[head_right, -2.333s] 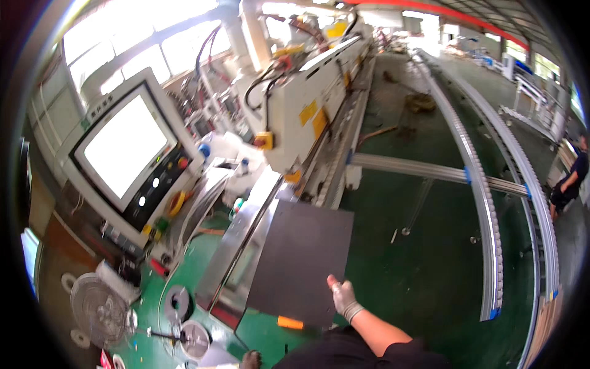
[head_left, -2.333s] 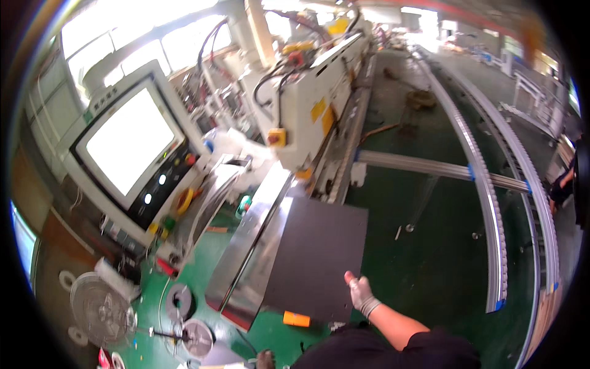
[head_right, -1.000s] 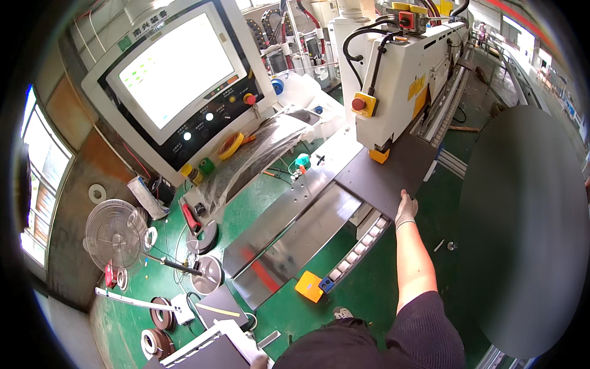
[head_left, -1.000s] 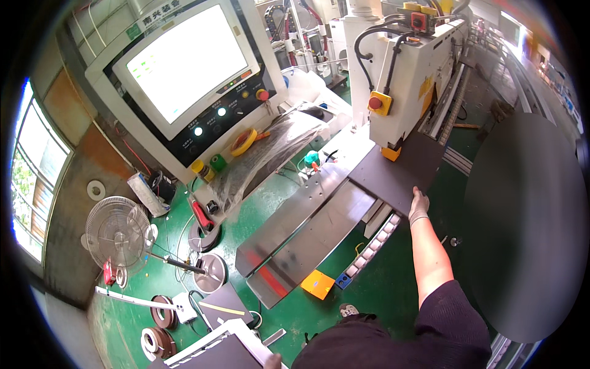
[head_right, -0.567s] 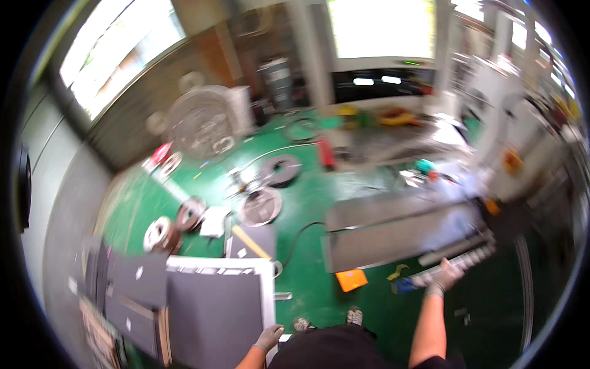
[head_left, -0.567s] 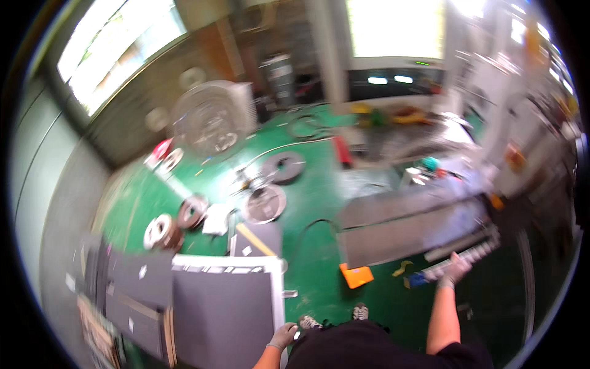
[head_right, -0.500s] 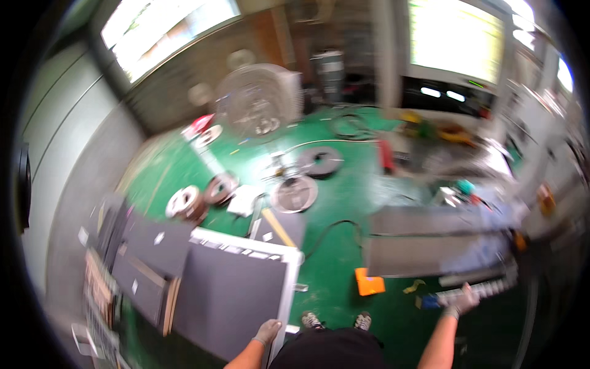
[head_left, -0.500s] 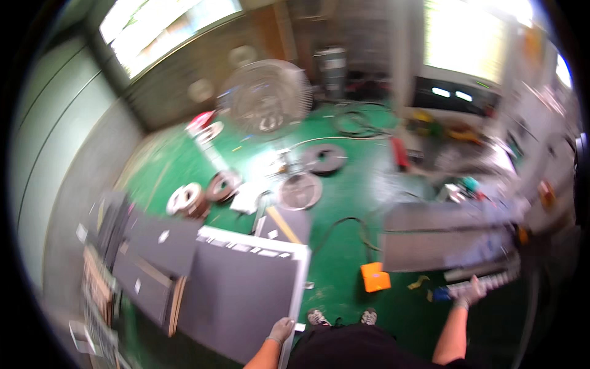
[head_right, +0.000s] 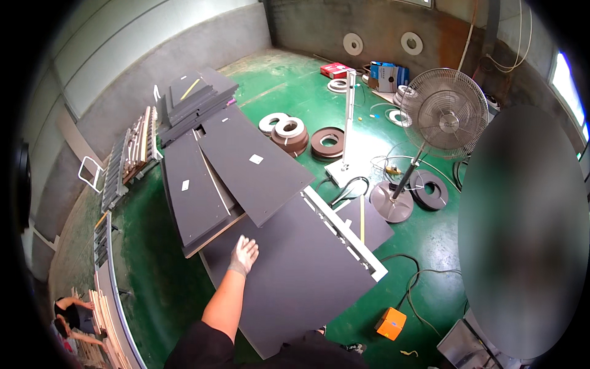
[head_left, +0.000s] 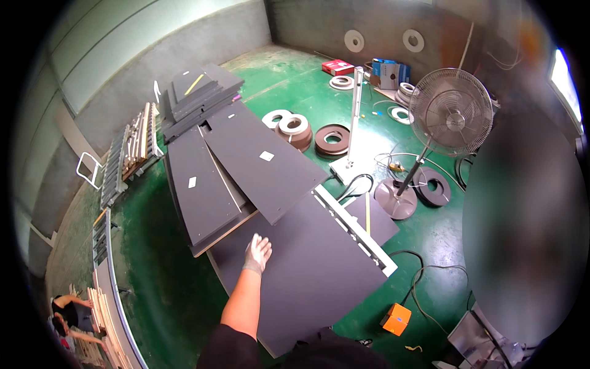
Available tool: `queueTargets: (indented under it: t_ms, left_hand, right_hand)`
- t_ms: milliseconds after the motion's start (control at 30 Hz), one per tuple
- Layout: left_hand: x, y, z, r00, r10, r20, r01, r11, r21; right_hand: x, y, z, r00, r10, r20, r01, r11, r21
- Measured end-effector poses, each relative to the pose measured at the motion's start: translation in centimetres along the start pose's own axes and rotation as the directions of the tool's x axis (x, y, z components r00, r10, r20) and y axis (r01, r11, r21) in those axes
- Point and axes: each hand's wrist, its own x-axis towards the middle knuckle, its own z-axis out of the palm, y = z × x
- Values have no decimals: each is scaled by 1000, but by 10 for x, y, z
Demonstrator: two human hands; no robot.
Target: The person processes wood panels by picking them up from a stack, feeding them into an edge-banding machine, and then returning the panels to the stack.
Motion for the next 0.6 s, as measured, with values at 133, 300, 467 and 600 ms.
queueTargets:
  t_ms: [133,300,467,600]
  left_hand:
    - [52,24,64,995,89,45,-82,986,-143]
    - [59,13,91,995,91,-38,-93,994,-55]
    - [-16,-29,84,982,-11,189,-13,991,130]
    - [-86,-83,58,873,-190,449,33,942,335]
  right_hand:
    - [20,58,15,851,345,395,-342,936,-81]
    - [-152,105,197,620,435,653,149,752,-643]
    - [-271,119,337,81,535,841,678,589,-440]
    - [-348,148,393,90,609,788,315,733,-602]
